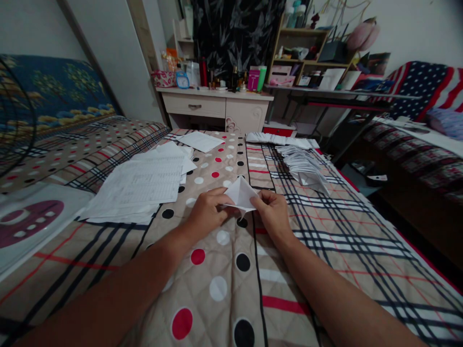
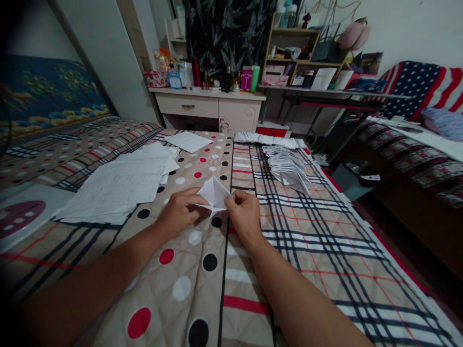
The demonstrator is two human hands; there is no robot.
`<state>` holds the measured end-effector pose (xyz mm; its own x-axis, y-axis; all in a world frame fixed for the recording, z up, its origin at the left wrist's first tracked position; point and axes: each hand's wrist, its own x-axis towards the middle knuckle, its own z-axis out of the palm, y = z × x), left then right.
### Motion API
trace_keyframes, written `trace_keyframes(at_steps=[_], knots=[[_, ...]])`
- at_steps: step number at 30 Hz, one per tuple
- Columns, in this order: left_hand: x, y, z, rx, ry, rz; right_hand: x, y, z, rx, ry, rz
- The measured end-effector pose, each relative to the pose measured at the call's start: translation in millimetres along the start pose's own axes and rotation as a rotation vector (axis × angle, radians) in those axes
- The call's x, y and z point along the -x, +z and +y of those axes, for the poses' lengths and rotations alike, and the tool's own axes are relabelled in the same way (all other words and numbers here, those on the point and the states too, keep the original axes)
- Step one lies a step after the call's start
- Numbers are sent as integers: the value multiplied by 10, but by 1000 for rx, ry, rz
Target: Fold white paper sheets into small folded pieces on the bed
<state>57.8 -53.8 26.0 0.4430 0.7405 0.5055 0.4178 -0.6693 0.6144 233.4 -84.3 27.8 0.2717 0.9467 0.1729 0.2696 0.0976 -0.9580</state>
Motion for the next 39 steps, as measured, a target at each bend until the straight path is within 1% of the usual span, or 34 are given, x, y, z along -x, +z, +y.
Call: trace_keyframes(at_steps=[3,6,9,11,14,17,19,21,23,26,30,32,35,39], knots=[[-17,1,14,58,-67,49,3,-13,-8,-56,-39,-35],[-21,10,-7,145,-168,97,0,-13,5,-200,-80,-112],[-12,24,-48,240,-311,100,-1,23,23,-307,-80,-189],[1,34,-68,264,-341,83,2,51,31,-335,-51,-233],[23,47,-73,302,-320,40,11,66,31,-363,10,-282],[30,38,-37,282,-297,11,20,48,22,-365,23,-263],[19,15,8,242,-252,13,21,34,18,-342,13,-244],[3,-16,58,229,-171,50,20,26,15,-315,2,-229],[-11,-41,96,246,-110,126,20,27,12,-303,-8,-215],[-14,-48,111,322,-128,235,35,39,5,-275,-43,-213],[-1,-8,77,405,-169,281,83,58,-2,-183,-129,-232],[0,10,67,415,-173,291,104,63,-5,-141,-155,-233],[-6,16,80,417,-161,288,121,64,-17,-141,-147,-248],[3,-7,131,385,-174,233,117,60,-49,-184,-111,-254]])
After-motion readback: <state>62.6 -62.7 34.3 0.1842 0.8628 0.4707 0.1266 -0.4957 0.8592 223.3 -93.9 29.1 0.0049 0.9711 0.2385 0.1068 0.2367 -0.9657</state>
